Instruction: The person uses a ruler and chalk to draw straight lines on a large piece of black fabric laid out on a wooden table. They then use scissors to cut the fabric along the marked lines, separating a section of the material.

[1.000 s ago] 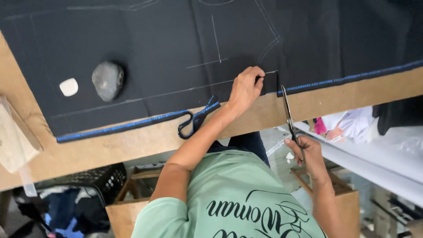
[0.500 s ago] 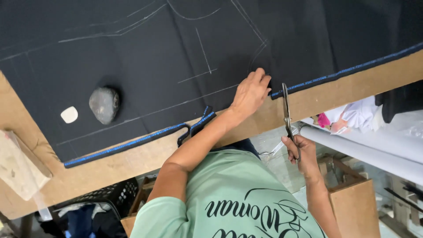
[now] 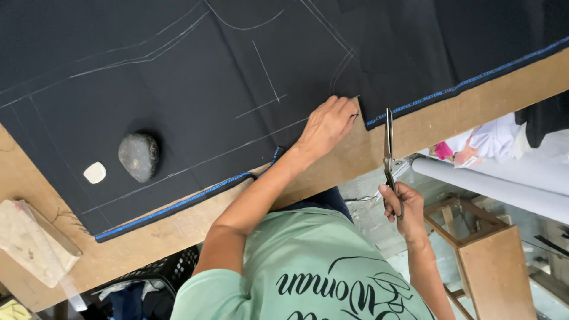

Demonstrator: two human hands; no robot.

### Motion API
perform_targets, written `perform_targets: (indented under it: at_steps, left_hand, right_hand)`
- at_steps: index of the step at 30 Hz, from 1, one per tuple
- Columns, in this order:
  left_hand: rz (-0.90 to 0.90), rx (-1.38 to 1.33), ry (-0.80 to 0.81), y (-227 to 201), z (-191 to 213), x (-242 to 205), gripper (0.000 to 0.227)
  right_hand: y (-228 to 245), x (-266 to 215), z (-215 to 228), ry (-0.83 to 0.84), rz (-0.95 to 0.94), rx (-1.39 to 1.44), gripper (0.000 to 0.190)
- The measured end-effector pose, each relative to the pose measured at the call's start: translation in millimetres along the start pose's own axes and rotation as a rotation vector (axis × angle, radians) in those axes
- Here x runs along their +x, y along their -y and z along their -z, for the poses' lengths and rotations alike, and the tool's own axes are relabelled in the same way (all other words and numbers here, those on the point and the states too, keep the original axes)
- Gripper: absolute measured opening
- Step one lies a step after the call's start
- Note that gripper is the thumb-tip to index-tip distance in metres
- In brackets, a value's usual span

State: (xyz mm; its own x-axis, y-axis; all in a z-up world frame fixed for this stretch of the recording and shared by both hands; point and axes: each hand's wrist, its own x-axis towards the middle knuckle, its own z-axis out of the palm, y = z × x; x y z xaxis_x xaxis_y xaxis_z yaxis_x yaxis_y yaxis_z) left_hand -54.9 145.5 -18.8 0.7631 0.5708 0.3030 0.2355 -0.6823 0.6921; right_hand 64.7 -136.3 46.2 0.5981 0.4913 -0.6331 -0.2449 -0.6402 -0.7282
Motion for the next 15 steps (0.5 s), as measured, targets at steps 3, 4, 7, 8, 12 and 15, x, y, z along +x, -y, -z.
perform_targets:
  at_steps: [3, 4, 7, 8, 12, 15]
  left_hand:
    - [-0.017, -0.007, -0.013, -1.3, 29.2, -12.6, 0.007]
    - [-0.014, -0.002, -0.014, -1.3, 35.5, -15.8, 0.007]
    - [-0.016, -0.012, -0.028, 0.3, 53.1, -26.9, 0.01]
    - [-0.023, -0.002, -0.038, 1.8, 57.0, -28.7, 0.01]
    - [-0.025, -0.047, -0.067, 4.3, 68.5, -31.7, 0.007]
    - [0.037, -0.093, -0.1, 12.6, 60.7, -38.8, 0.004]
  right_hand:
    - [-2.9, 1.1, -7.2, 0.033, -0.002, 0.025, 0.046]
    - [-0.4, 1.9, -9.4, 0.038, -0.001, 0.026, 0.046]
    - [7.9, 2.3, -18.9, 0.107, -0.009, 0.009, 0.048]
    - [11.6, 3.1, -22.7, 0.134, -0.014, 0.005, 0.048]
    - [9.6, 13.1, -29.8, 0.22, -0.034, -0.043, 0.048]
    - [23.4, 12.8, -41.7, 0.255, -0.034, -0.054, 0.048]
